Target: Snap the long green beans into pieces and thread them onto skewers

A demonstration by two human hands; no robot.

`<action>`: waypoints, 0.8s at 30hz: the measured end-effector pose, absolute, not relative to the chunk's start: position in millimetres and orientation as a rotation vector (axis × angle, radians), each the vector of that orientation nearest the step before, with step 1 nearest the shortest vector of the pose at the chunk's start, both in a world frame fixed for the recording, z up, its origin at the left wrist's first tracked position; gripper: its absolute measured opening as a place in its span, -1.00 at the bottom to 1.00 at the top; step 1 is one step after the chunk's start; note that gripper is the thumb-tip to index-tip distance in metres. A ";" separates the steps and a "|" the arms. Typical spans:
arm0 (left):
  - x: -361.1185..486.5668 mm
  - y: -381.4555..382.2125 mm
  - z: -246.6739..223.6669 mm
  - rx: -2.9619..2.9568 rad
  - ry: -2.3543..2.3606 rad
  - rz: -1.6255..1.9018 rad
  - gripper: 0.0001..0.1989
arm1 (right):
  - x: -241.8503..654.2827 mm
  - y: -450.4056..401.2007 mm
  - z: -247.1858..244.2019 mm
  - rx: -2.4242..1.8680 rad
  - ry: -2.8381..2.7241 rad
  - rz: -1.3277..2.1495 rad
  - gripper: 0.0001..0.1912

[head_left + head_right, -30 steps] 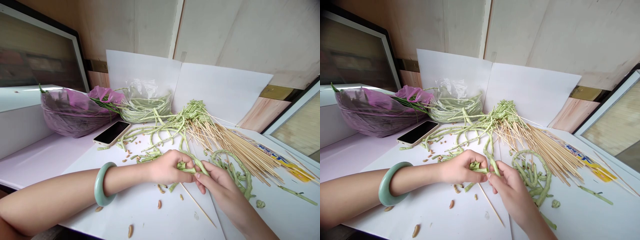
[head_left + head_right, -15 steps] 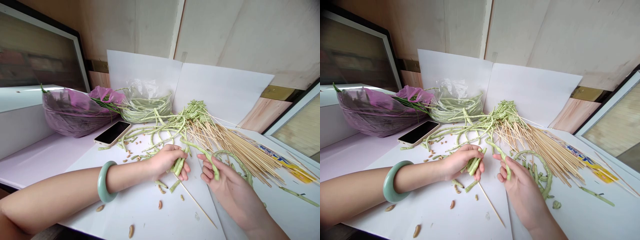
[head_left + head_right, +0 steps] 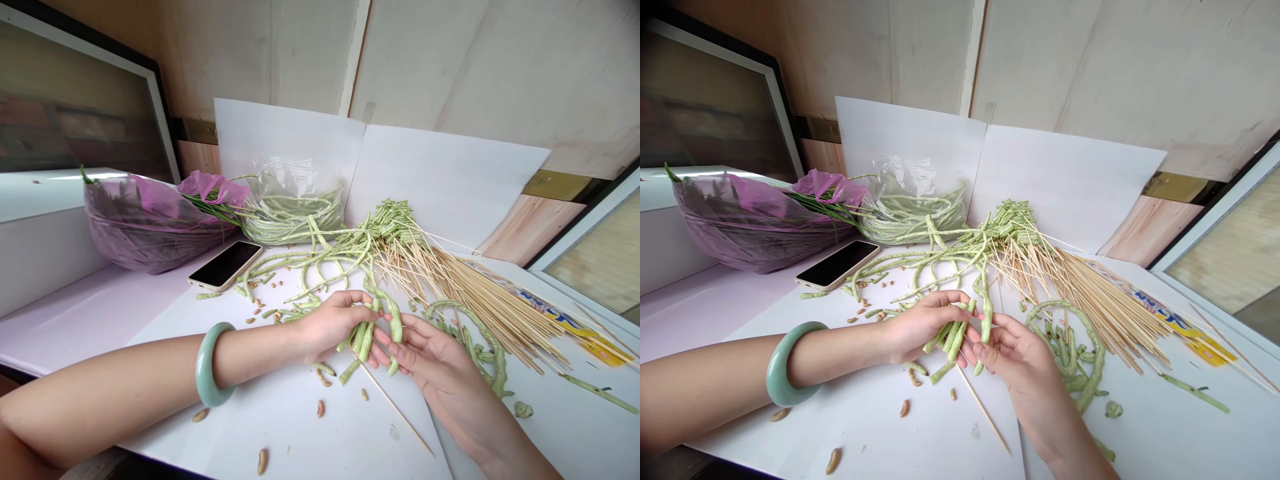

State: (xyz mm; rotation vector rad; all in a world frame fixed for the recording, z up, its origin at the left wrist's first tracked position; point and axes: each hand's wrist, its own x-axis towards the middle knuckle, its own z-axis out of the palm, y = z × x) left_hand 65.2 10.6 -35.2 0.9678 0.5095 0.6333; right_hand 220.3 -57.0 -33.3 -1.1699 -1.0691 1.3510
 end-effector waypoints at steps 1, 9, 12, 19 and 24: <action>65.0 10.2 -35.4 0.972 0.508 0.629 -0.91 | 219.2 -56.8 -33.2 -1.173 -1.071 1.342 -0.59; 64.3 7.8 -36.4 1.019 0.502 0.635 -0.80 | 216.3 -54.0 -45.6 -1.281 -1.198 1.100 -0.48; 62.7 8.3 -36.5 1.119 0.511 0.615 -0.73 | 220.7 -52.2 -50.1 -1.298 -1.223 0.971 -0.36; 57.1 8.5 -33.6 1.335 0.446 0.520 -0.47 | 229.9 -54.0 -48.1 -1.421 -1.677 0.503 -0.65; 54.5 7.7 -28.3 1.404 0.459 0.408 -0.45 | 230.3 -61.4 -39.4 -1.381 -1.970 0.249 -0.73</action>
